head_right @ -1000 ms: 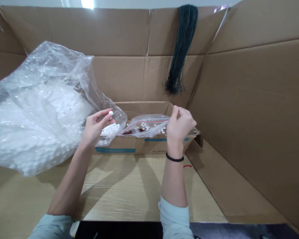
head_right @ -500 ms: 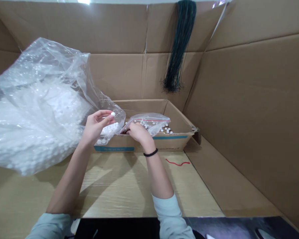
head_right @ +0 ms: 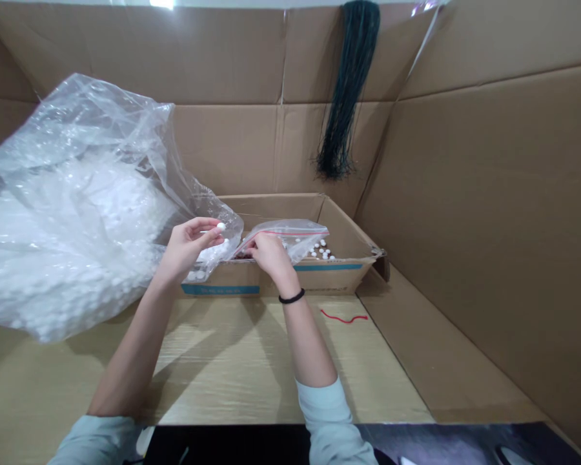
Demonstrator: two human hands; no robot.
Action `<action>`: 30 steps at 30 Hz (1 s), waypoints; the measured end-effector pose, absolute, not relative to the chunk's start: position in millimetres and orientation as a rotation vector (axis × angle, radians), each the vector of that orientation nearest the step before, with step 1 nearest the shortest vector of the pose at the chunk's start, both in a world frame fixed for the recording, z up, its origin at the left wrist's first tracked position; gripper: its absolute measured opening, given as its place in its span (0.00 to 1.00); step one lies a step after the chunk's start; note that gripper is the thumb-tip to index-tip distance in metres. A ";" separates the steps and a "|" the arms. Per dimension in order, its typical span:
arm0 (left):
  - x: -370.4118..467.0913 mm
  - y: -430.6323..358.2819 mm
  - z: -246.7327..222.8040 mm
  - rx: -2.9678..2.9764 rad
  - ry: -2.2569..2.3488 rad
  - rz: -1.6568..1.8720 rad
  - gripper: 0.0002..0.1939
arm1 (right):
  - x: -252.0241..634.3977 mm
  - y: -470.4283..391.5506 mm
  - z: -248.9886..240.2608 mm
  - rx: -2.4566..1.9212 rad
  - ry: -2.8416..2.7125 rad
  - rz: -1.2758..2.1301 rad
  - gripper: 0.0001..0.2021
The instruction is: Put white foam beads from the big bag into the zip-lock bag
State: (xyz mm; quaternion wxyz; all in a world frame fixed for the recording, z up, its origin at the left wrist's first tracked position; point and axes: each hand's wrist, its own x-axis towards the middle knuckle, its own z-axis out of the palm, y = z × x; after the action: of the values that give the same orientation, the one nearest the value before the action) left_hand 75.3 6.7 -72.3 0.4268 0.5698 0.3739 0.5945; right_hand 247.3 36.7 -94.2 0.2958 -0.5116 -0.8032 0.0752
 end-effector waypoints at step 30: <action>82.9 5.0 -76.3 1.634 1.004 1.344 0.13 | 260.6 16.5 -69.1 -1.241 -2.042 0.300 0.03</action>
State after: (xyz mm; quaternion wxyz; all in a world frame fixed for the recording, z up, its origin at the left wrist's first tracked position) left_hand 82.9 5.0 -76.3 0.3892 0.6428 0.3950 0.5285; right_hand 260.6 16.5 -69.1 0.3584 -0.4809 -0.7917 0.1163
